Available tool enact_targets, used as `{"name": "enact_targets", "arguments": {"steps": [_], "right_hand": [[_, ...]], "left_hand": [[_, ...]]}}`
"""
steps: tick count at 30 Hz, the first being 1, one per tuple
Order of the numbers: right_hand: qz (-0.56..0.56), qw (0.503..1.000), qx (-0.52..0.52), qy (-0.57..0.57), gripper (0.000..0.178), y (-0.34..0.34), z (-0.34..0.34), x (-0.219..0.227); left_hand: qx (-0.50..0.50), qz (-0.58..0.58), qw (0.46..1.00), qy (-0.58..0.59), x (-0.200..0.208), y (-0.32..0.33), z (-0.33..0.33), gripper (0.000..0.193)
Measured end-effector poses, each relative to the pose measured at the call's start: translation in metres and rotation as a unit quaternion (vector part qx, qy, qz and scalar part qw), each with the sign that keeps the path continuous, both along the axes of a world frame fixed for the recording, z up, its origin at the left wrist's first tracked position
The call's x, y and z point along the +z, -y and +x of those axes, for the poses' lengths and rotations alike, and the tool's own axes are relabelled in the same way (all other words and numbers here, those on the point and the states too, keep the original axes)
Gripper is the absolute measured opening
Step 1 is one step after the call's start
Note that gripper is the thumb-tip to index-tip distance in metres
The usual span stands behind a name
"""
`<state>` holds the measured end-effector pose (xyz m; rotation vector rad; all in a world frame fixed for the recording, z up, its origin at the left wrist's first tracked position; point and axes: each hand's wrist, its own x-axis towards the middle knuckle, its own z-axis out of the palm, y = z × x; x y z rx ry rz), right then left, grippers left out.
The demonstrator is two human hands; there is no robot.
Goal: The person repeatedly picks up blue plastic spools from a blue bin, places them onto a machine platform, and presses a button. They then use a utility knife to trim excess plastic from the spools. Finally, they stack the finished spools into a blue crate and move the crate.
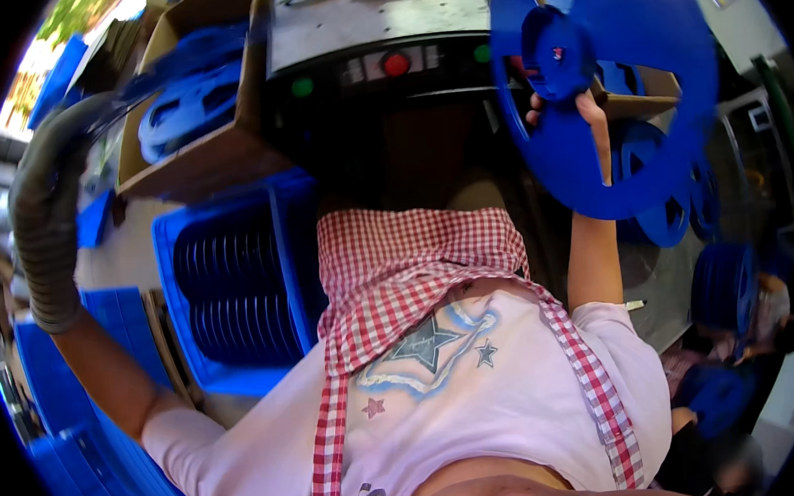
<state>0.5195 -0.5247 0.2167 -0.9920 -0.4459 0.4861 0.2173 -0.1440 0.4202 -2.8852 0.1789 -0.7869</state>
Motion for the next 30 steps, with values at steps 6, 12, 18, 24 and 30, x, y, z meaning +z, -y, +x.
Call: {"name": "enact_targets", "arguments": {"steps": [6, 12, 18, 24, 30], "right_hand": [[-0.041, 0.975, 0.186, -0.112, 0.059, -0.005, -0.049, -0.027], [-0.019, 0.977, 0.199, -0.075, 0.053, -0.033, -0.104, -0.050], [0.083, 0.970, 0.157, -0.167, 0.048, -0.008, -0.093, -0.076], [0.312, 0.854, 0.304, -0.286, 0.042, -0.004, -0.067, -0.087], [0.183, 0.951, 0.229, -0.102, 0.062, -0.021, -0.083, -0.089]], "left_hand": [[-0.184, 0.094, 0.966, -0.153, -0.044, 0.172, 0.072, 0.016], [-0.291, 0.178, 0.929, -0.147, -0.080, 0.239, 0.110, 0.010], [-0.366, 0.035, 0.922, 0.120, -0.140, 0.286, 0.180, 0.021], [-0.134, -0.394, 0.909, 0.002, -0.193, 0.254, 0.118, 0.052], [-0.130, -0.825, 0.533, -0.137, -0.238, 0.221, 0.122, 0.077]]}}
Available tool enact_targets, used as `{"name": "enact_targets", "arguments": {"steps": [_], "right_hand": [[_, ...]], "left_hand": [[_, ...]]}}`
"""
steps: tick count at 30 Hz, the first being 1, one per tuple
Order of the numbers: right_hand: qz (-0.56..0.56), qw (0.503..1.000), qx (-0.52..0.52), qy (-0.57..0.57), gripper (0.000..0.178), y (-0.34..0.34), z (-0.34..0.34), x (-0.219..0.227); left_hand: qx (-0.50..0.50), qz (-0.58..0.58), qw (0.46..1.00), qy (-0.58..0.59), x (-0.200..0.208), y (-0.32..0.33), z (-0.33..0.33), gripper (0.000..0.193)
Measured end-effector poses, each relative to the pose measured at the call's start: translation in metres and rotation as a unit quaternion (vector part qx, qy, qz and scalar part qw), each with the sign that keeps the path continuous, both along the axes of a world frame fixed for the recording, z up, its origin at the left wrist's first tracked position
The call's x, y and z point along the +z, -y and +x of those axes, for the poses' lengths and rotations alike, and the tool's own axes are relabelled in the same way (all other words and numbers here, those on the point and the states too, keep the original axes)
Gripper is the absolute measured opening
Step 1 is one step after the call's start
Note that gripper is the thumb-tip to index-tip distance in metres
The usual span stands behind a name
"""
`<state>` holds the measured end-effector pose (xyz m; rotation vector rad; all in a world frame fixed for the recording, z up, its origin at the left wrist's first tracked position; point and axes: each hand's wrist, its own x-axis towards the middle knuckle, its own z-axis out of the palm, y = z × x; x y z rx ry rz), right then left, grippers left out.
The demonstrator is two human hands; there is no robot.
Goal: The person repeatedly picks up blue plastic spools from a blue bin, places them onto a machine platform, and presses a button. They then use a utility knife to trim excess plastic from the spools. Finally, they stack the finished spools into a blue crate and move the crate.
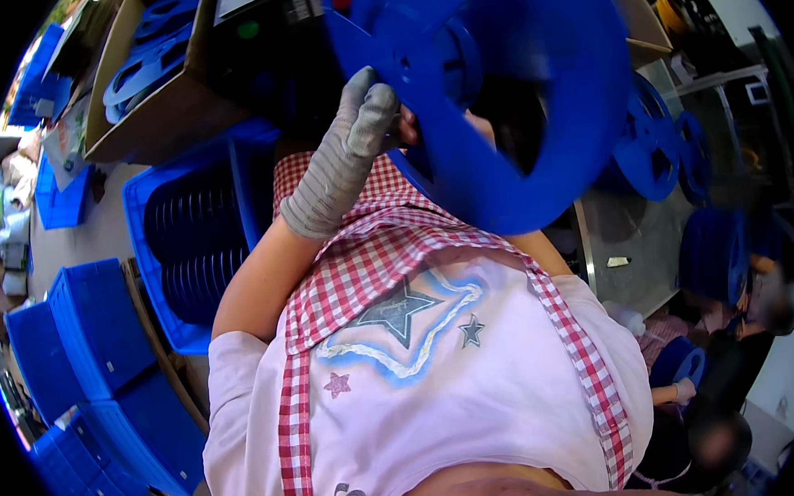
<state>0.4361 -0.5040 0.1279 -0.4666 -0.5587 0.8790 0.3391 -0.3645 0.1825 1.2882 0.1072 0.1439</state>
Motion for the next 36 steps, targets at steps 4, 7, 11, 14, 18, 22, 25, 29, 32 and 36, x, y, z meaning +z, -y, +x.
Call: {"name": "enact_targets", "arguments": {"steps": [4, 7, 11, 14, 18, 22, 25, 29, 32, 36], "right_hand": [[-0.216, 0.962, -0.104, 0.130, 0.077, -0.008, -0.020, 0.002], [-0.278, 0.940, -0.101, 0.171, 0.073, -0.016, -0.013, 0.011], [-0.285, 0.868, -0.152, 0.377, 0.065, -0.035, 0.005, 0.007], [-0.279, 0.840, -0.165, 0.435, 0.064, -0.039, 0.011, 0.022], [-0.270, 0.896, -0.139, 0.324, 0.061, -0.051, 0.006, 0.028], [-0.271, 0.913, -0.135, 0.272, 0.064, -0.061, -0.007, 0.042], [-0.319, 0.894, -0.144, 0.280, 0.067, -0.064, -0.012, 0.047], [-0.320, 0.871, -0.185, 0.323, 0.067, -0.070, -0.009, 0.047], [-0.331, 0.867, -0.188, 0.322, 0.068, -0.071, -0.008, 0.042], [-0.311, 0.876, -0.181, 0.321, 0.068, -0.073, -0.008, 0.043]], "left_hand": [[0.009, 0.035, 0.998, -0.048, 0.008, -0.007, -0.011, 0.076], [0.013, 0.026, 0.998, -0.048, 0.016, -0.014, -0.013, 0.072], [0.073, -0.036, 0.996, -0.041, 0.000, -0.018, -0.017, 0.066], [0.055, 0.057, 0.994, 0.078, -0.030, -0.033, -0.011, 0.065], [0.150, 0.059, 0.985, 0.061, -0.041, -0.035, -0.013, 0.071], [0.154, 0.130, 0.979, 0.014, -0.031, -0.044, -0.019, 0.080], [0.174, 0.161, 0.969, 0.073, -0.032, -0.043, -0.017, 0.067], [0.210, 0.137, 0.965, 0.077, -0.022, -0.037, -0.012, 0.063], [0.225, 0.109, 0.966, 0.068, -0.019, -0.033, -0.012, 0.061], [0.239, 0.083, 0.965, 0.064, -0.016, -0.030, -0.013, 0.058]]}}
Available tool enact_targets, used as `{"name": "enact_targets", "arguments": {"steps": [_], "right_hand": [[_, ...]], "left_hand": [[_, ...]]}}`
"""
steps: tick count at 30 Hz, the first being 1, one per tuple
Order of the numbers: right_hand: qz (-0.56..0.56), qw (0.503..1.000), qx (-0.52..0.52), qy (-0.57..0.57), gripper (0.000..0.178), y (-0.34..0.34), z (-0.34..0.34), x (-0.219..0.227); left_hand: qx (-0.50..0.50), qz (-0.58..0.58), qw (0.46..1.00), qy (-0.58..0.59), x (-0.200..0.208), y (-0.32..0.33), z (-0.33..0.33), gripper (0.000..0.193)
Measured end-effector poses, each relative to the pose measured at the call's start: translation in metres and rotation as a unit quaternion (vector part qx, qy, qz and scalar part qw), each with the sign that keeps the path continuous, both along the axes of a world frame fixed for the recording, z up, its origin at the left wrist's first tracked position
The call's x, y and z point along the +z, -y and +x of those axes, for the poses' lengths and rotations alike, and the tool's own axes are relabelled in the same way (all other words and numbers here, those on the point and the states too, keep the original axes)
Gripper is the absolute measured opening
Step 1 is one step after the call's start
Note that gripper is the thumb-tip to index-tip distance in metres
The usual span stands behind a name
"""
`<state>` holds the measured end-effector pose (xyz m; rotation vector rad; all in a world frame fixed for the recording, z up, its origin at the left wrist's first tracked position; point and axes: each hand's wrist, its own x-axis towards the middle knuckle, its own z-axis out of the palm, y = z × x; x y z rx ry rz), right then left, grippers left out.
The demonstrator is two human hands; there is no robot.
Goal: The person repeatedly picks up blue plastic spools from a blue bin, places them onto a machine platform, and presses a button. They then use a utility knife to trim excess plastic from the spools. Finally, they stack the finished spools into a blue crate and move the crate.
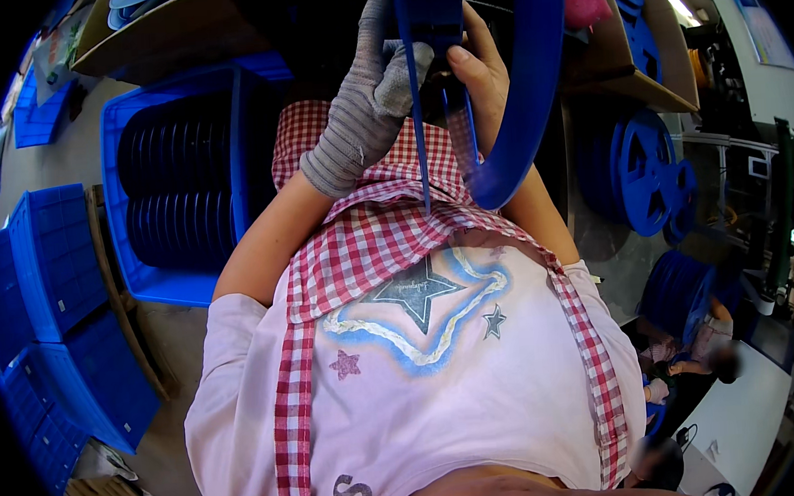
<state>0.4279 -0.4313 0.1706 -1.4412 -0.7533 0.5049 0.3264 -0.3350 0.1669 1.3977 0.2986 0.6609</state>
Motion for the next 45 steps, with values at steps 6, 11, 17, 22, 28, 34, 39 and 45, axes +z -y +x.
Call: {"name": "enact_targets", "arguments": {"steps": [6, 11, 17, 22, 28, 34, 39, 45], "right_hand": [[-0.012, 1.000, 0.014, -0.006, 0.068, 0.002, 0.002, -0.001], [0.016, 1.000, 0.003, 0.016, 0.067, -0.001, 0.006, -0.004], [0.002, 1.000, 0.005, 0.023, 0.068, 0.004, 0.001, 0.004], [0.004, 1.000, 0.023, 0.000, 0.068, 0.005, 0.006, -0.002], [0.011, 0.986, 0.008, 0.167, 0.065, 0.008, 0.018, -0.002], [-0.154, 0.922, 0.036, 0.354, 0.071, 0.027, 0.059, 0.070], [-0.223, 0.907, 0.039, 0.357, 0.066, 0.011, 0.123, 0.084], [-0.310, 0.857, 0.004, 0.412, 0.067, -0.069, 0.231, 0.094]], "left_hand": [[0.013, -0.033, 0.999, 0.000, 0.005, 0.006, -0.002, 0.054], [0.025, -0.066, 0.997, -0.001, 0.010, 0.013, -0.005, 0.051], [-0.014, -0.090, 0.995, 0.048, 0.001, 0.007, 0.003, 0.052], [-0.024, -0.115, 0.987, -0.113, 0.036, 0.014, 0.002, 0.045], [-0.070, 0.104, 0.991, -0.053, -0.009, -0.004, -0.007, 0.047], [-0.220, -0.064, 0.973, -0.012, -0.010, -0.046, 0.005, 0.036], [-0.261, -0.098, 0.959, 0.060, -0.015, -0.119, 0.074, 0.029], [-0.174, -0.161, 0.963, 0.127, 0.017, -0.221, 0.143, 0.036]]}}
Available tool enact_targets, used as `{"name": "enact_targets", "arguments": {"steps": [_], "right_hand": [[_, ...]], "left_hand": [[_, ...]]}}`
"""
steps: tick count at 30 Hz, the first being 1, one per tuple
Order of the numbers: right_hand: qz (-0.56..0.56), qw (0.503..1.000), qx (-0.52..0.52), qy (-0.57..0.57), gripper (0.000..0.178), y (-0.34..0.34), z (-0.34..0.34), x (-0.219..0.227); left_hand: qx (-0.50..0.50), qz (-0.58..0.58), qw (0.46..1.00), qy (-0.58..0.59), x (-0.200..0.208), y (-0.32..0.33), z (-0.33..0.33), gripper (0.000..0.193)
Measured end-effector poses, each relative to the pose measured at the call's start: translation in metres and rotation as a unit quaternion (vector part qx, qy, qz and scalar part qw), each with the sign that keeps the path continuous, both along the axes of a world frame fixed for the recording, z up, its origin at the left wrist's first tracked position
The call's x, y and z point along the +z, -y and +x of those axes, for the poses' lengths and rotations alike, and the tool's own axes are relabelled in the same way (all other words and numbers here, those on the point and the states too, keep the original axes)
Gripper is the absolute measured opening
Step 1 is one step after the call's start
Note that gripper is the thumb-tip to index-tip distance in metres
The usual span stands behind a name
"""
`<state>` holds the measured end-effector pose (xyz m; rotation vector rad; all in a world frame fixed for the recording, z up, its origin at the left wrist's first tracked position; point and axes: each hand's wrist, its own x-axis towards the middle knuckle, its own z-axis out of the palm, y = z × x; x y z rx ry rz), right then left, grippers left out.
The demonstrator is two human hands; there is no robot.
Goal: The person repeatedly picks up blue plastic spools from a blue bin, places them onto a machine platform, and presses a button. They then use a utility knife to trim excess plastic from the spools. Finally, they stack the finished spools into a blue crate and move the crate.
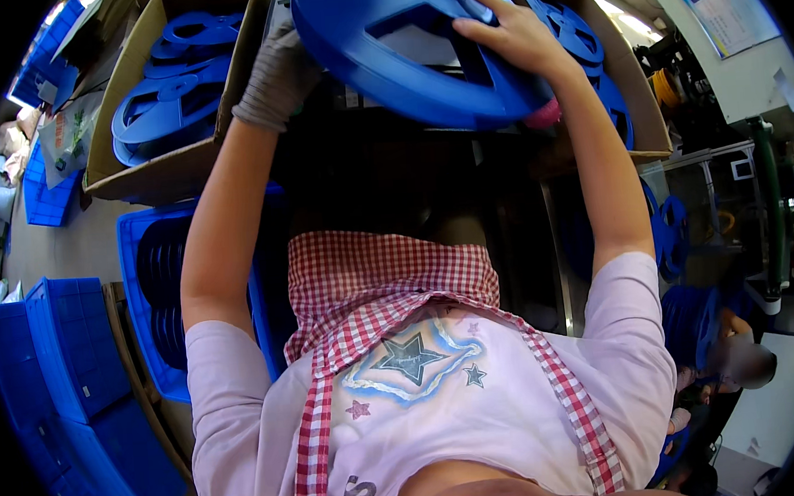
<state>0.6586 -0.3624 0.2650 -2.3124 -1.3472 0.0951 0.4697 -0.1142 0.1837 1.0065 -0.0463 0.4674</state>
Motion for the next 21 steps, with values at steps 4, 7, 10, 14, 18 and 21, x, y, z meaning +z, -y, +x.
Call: {"name": "enact_targets", "arguments": {"steps": [4, 7, 10, 14, 18, 21], "right_hand": [[0.018, 0.998, 0.052, 0.007, 0.065, -0.063, 0.056, 0.008], [-0.082, 0.991, 0.005, 0.107, 0.066, -0.092, 0.073, 0.010], [-0.012, 0.992, 0.046, 0.115, 0.068, -0.122, 0.094, -0.011], [-0.048, 0.996, 0.030, 0.064, 0.069, -0.125, 0.081, 0.000], [-0.082, 0.995, 0.013, 0.051, 0.068, -0.117, 0.053, 0.027], [0.026, 0.983, 0.015, 0.182, 0.062, -0.088, 0.060, 0.018]], "left_hand": [[0.016, 0.000, 1.000, 0.021, 0.014, -0.041, 0.029, 0.033], [0.034, -0.047, 0.998, 0.000, 0.005, -0.062, 0.046, 0.038], [0.038, -0.052, 0.998, -0.006, 0.009, -0.067, 0.036, 0.044], [0.051, -0.044, 0.997, -0.032, 0.010, -0.060, 0.028, 0.045], [0.076, 0.059, 0.994, -0.056, -0.008, -0.072, 0.013, 0.047], [0.189, 0.250, 0.943, -0.112, 0.005, -0.052, -0.013, 0.055]]}}
